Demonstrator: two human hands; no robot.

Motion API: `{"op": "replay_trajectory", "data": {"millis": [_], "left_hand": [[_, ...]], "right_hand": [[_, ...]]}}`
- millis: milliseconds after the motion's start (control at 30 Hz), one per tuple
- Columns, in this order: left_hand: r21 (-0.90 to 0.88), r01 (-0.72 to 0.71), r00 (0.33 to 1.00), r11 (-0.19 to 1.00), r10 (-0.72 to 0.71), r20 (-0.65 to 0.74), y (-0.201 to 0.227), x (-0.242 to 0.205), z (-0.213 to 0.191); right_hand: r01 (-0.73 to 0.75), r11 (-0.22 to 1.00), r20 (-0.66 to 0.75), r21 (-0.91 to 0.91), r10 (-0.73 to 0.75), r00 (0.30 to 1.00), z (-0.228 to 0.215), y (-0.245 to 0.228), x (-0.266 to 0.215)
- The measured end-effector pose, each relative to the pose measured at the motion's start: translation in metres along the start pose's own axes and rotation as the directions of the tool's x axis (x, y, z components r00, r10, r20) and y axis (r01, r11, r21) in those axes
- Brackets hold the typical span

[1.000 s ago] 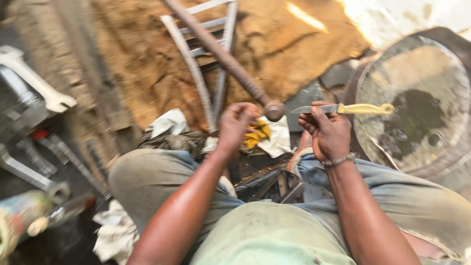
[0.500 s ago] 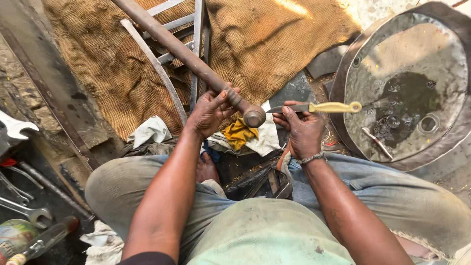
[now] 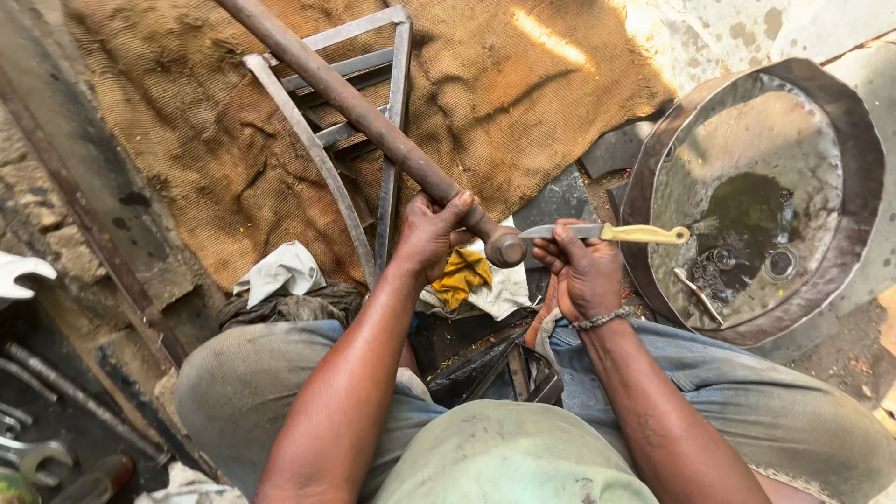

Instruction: The person cleans a metal steering linkage joint by hand using a brush and a cloth. They wipe the joint, apply fluid from a nearby metal tray, and scrub the surfaces to remove grime.

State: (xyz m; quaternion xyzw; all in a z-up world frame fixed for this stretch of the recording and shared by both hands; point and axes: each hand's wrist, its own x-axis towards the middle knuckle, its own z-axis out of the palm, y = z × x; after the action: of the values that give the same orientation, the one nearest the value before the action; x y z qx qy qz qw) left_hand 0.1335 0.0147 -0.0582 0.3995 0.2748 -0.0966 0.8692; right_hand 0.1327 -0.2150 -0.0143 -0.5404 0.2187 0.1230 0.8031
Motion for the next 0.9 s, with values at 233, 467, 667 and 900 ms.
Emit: {"op": "replay_trajectory", "data": {"millis": [233,467,667,900], "left_hand": [[-0.004,-0.004,0.999,1.000,0.005,0.034,0.005,0.000,0.006],[0.044,-0.019,1.000,0.999,0.019,-0.014,0.003,-0.001,0.010],[0.073,-0.001,1.000,0.997,0.002,-0.019,0.003,0.000,0.009],[0.128,0.024,0.999,0.992,-0.019,-0.039,0.006,0.000,0.009]], "right_hand": [[-0.058,0.998,0.026,-0.033,0.059,0.998,-0.005,-0.006,0.006],[-0.053,0.983,0.056,-0.178,0.064,0.996,0.002,-0.016,0.014],[-0.018,0.957,0.048,-0.290,0.033,0.998,0.010,-0.024,0.017],[0.010,0.941,0.104,-0.339,0.027,0.994,0.014,-0.023,0.024]]}}
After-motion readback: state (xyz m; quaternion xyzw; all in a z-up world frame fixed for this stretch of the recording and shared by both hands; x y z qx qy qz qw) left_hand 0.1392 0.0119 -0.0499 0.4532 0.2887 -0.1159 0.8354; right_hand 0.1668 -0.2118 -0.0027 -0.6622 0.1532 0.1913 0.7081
